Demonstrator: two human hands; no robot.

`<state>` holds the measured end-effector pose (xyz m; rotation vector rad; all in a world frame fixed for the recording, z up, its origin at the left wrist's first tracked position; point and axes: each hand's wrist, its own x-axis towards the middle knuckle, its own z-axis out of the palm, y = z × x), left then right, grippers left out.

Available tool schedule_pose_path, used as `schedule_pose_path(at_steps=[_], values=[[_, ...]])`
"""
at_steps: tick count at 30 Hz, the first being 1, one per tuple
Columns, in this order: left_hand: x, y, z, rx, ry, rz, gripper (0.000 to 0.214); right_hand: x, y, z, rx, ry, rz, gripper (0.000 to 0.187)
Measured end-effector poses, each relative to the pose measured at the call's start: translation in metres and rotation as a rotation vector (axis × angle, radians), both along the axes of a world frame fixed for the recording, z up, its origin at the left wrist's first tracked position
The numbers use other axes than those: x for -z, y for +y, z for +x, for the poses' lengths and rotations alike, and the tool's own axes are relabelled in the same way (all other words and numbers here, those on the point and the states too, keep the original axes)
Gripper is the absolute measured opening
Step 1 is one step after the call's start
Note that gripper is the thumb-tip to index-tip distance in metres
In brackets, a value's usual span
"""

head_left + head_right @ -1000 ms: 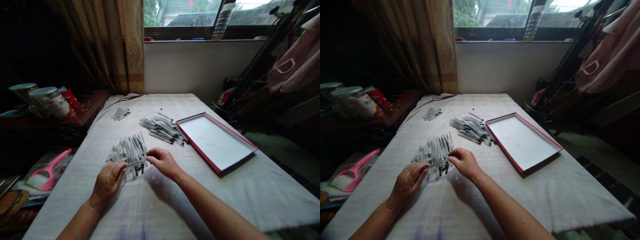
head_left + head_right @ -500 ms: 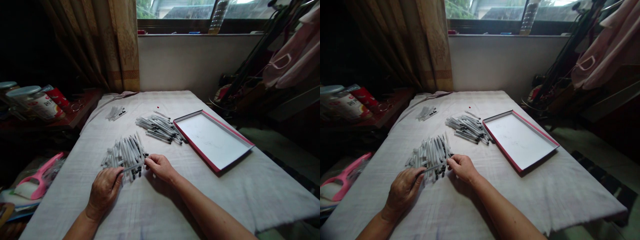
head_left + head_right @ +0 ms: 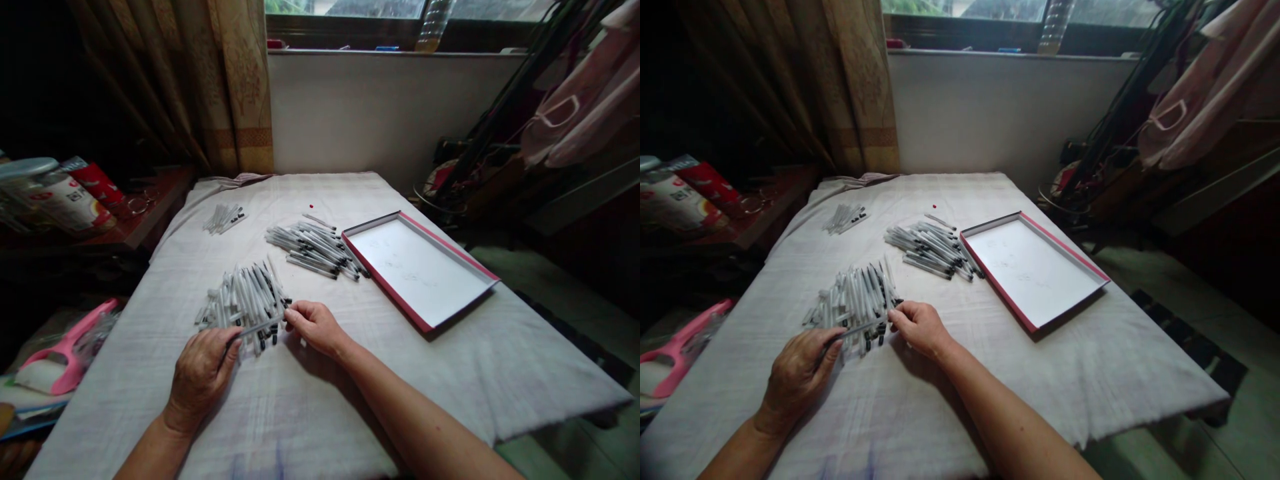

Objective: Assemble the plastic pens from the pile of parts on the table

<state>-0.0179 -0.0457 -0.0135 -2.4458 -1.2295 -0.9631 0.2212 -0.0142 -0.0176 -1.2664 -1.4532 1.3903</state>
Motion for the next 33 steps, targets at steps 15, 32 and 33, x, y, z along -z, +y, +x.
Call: schedule_pose_path(at_steps=[15,32,33], values=[[0.0017,0.0013,-0.006,0.01,-0.011,-0.056,0.015,-0.0022,-0.0023,0.0055,-0.067,0.141,-0.079,0.016],[-0.0009,0.003,-0.0021,0.004,-0.03,-0.067,0.015,-0.0012,-0.0034,0.0059,-0.057,0.116,0.001,0.019],[-0.0006,0.0032,-0.0022,0.004,-0.023,-0.066,0.015,0.0001,-0.0033,0.0056,-0.052,0.141,-0.007,0.019]])
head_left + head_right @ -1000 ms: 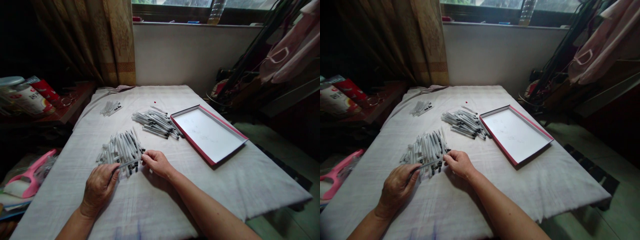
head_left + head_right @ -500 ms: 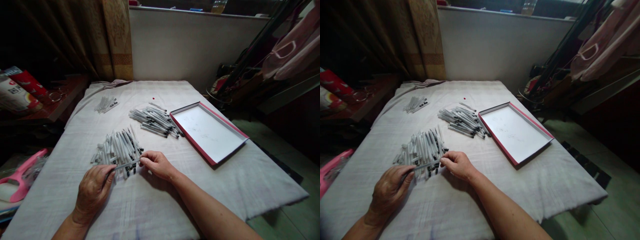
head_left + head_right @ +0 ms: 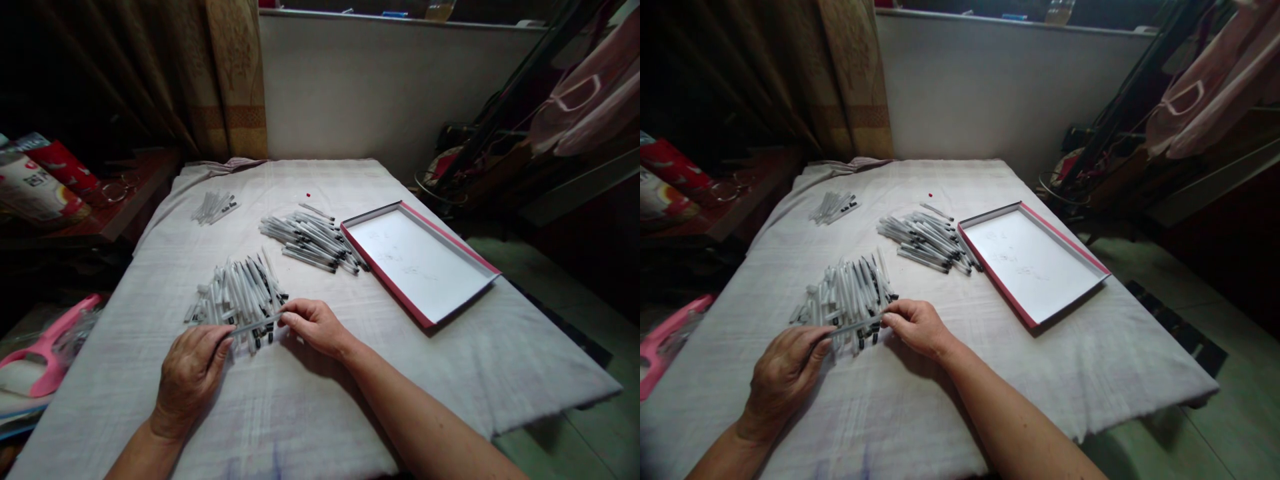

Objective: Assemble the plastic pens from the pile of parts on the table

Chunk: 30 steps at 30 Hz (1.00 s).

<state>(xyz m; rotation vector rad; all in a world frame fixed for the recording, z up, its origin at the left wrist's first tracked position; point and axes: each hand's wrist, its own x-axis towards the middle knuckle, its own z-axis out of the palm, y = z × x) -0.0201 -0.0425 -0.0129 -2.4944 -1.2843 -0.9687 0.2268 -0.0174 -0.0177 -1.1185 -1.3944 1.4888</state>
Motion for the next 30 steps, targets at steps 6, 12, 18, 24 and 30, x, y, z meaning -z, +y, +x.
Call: schedule_pose_path(at_steps=[6,12,18,24,30], values=[[0.0004,-0.0001,0.0003,0.009,0.036,0.001,0.017,0.007,0.0005,-0.0019,0.035,0.094,0.0,0.025],[0.0003,-0.0007,0.0005,0.011,0.032,0.003,0.015,0.0048,-0.0011,-0.0006,0.041,0.017,0.004,0.024],[-0.0011,-0.0009,0.0007,0.025,0.049,0.012,0.015,0.0041,-0.0013,0.0,0.032,-0.007,0.024,0.025],[-0.0035,-0.0008,0.0014,0.028,0.056,0.005,0.015,0.0037,-0.0013,-0.0012,0.029,0.034,0.006,0.023],[-0.0044,-0.0007,0.0029,0.036,0.111,0.039,0.017,-0.0004,-0.0003,-0.0011,0.045,0.121,-0.057,0.02]])
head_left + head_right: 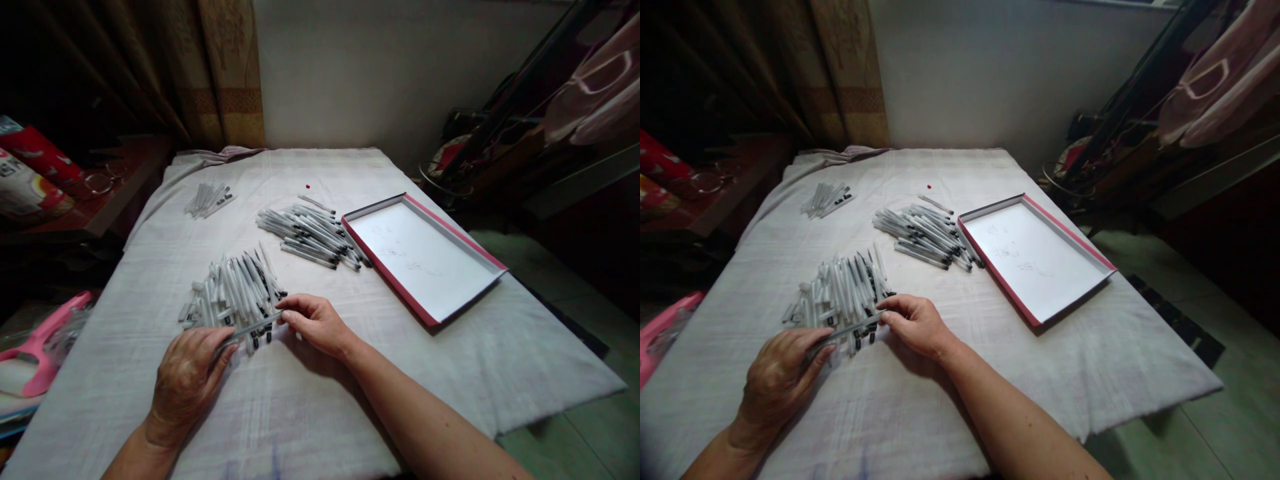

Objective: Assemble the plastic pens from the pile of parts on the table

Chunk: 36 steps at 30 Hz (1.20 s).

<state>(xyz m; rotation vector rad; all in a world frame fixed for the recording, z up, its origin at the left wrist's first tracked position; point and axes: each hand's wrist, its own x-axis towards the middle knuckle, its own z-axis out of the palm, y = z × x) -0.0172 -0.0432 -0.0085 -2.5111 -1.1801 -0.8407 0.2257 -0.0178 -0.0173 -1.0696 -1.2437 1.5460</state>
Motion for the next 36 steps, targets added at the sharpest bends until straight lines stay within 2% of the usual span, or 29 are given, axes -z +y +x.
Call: schedule_pose_path(at_steps=[8,13,36], values=[[0.0006,-0.0019,-0.0033,-0.016,-0.005,-0.018,0.013,-0.0046,-0.0014,0.0006,0.003,0.043,-0.01,0.012],[0.0002,-0.0019,-0.0045,-0.01,-0.011,-0.016,0.015,-0.0045,-0.0005,0.0018,0.047,0.017,0.016,0.013],[0.0026,-0.0022,-0.0057,-0.03,-0.074,-0.094,0.018,-0.0052,-0.0029,0.004,0.02,-0.059,0.0,0.014]])
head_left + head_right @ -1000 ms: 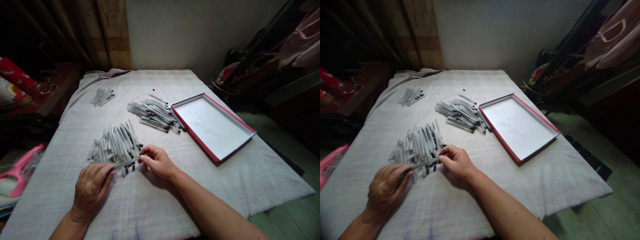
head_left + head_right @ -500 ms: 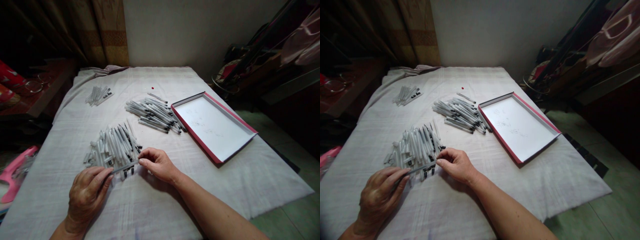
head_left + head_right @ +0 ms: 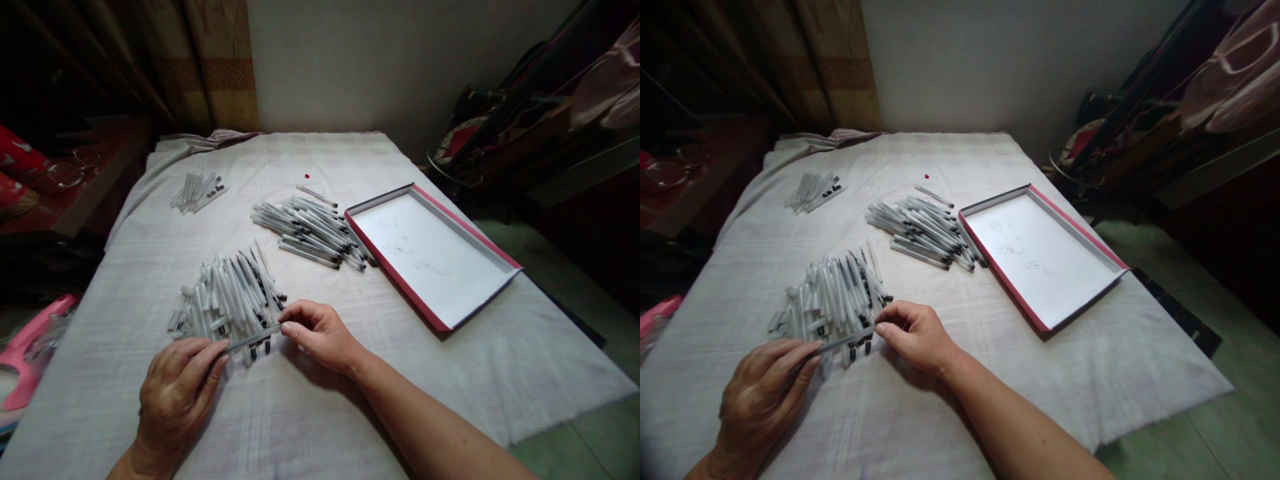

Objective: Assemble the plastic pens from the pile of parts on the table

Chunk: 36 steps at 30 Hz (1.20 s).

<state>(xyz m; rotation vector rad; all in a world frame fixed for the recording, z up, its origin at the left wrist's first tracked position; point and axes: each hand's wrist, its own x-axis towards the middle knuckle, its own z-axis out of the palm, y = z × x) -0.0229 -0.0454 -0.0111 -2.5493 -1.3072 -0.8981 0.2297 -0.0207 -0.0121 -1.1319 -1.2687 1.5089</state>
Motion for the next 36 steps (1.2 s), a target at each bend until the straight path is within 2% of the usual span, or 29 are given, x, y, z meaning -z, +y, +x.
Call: schedule_pose_path(at_steps=[22,30,36], values=[[-0.0044,0.002,0.0044,-0.001,0.045,0.053,0.015,0.0003,0.0012,-0.0013,0.001,0.041,0.023,0.011],[-0.0045,0.002,0.0086,-0.016,0.036,0.079,0.011,0.0058,0.003,-0.0031,0.105,0.12,-0.035,0.016],[-0.0041,0.0007,0.0099,-0.039,0.064,0.08,0.01,0.0019,0.0013,0.0002,0.05,0.103,-0.045,0.017]])
